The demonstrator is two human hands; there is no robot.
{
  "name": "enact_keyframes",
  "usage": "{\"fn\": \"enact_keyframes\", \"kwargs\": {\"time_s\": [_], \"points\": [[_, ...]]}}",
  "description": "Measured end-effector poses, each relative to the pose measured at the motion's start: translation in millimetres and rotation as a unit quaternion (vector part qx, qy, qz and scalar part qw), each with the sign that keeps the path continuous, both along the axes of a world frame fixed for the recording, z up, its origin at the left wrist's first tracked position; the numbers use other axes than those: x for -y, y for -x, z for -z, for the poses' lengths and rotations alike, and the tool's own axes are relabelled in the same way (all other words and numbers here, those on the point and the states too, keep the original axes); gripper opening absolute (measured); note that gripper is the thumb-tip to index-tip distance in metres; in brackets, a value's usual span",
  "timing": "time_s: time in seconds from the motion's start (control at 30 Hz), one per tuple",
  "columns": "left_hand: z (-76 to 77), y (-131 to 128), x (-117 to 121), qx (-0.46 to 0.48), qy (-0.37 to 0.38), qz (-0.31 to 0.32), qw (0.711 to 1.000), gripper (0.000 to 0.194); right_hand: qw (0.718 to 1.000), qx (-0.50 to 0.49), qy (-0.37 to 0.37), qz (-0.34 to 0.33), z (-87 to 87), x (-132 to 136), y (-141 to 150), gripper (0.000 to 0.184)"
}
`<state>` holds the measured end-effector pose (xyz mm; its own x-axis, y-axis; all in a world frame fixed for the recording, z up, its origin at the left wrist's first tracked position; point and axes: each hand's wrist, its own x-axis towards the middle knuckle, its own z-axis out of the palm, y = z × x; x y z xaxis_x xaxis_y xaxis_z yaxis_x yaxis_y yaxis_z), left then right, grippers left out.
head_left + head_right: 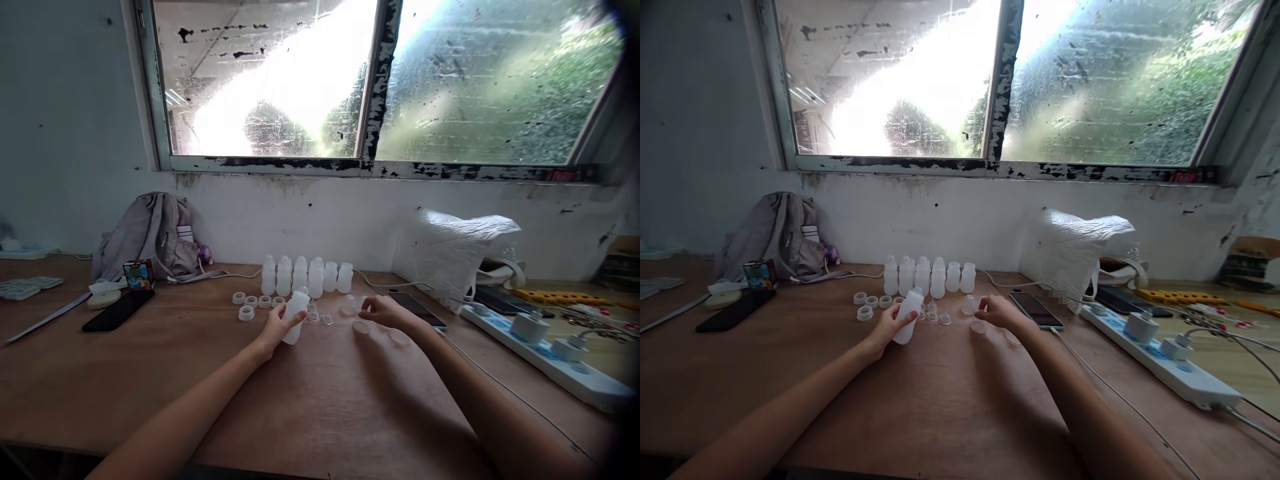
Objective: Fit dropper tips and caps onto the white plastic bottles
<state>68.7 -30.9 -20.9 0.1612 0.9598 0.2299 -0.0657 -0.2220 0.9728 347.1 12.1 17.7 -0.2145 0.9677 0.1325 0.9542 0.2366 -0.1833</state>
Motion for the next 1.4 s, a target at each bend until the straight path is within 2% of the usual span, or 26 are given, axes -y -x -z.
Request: {"fn": "enact_keyframes", "kwargs": {"time_s": [0.1, 0.2, 0.3, 0.43, 0.6, 0.83, 1.0, 1.23, 1.4], "points": [[3.6, 2.1, -3.8, -0.064, -0.028, 0.004, 0.998, 0.047, 0.989, -0.143, -0.045, -0.008, -4.2, 4.1, 7.1, 0.034], [6.7, 3.8, -7.7, -0.111, -0.044, 0.003, 0.993, 0.050, 0.939, -0.339, -0.036, -0.047, -8.4, 11.3, 19.3, 0.043], [8.6, 4.0, -10.8, -0.134, -0.063, -0.001, 0.989, 0.051, 0.896, -0.437, 0.013, -0.082, -9.7, 20.6, 34.3, 0.043], [8.8, 3.0, -11.6, -0.168, -0.081, -0.012, 0.982, 0.049, 0.881, -0.454, 0.067, -0.114, -5.3, 29.6, 51.8, 0.040], [7.3, 3.4, -10.4, -0.192, -0.099, -0.002, 0.976, 0.047, 0.879, -0.449, 0.087, -0.137, 1.4, 31.6, 60.9, 0.039], [-1.9, 9.7, -6.3, -0.211, -0.136, -0.001, 0.968, 0.043, 0.879, -0.441, 0.110, -0.141, 2.9, 32.5, 62.8, 0.038], [-9.8, 16.3, -2.0, -0.239, -0.150, -0.005, 0.959, 0.043, 0.868, -0.456, 0.144, -0.135, 5.9, 34.9, 68.8, 0.040], [-17.5, 27.1, -3.8, -0.259, -0.192, 0.024, 0.946, 0.043, 0.859, -0.469, 0.157, -0.134, 10.6, 38.8, 74.3, 0.041], [-22.8, 30.1, -2.3, -0.276, -0.192, 0.056, 0.940, 0.042, 0.854, -0.471, 0.174, -0.134, 12.3, 40.9, 78.2, 0.043]]}}
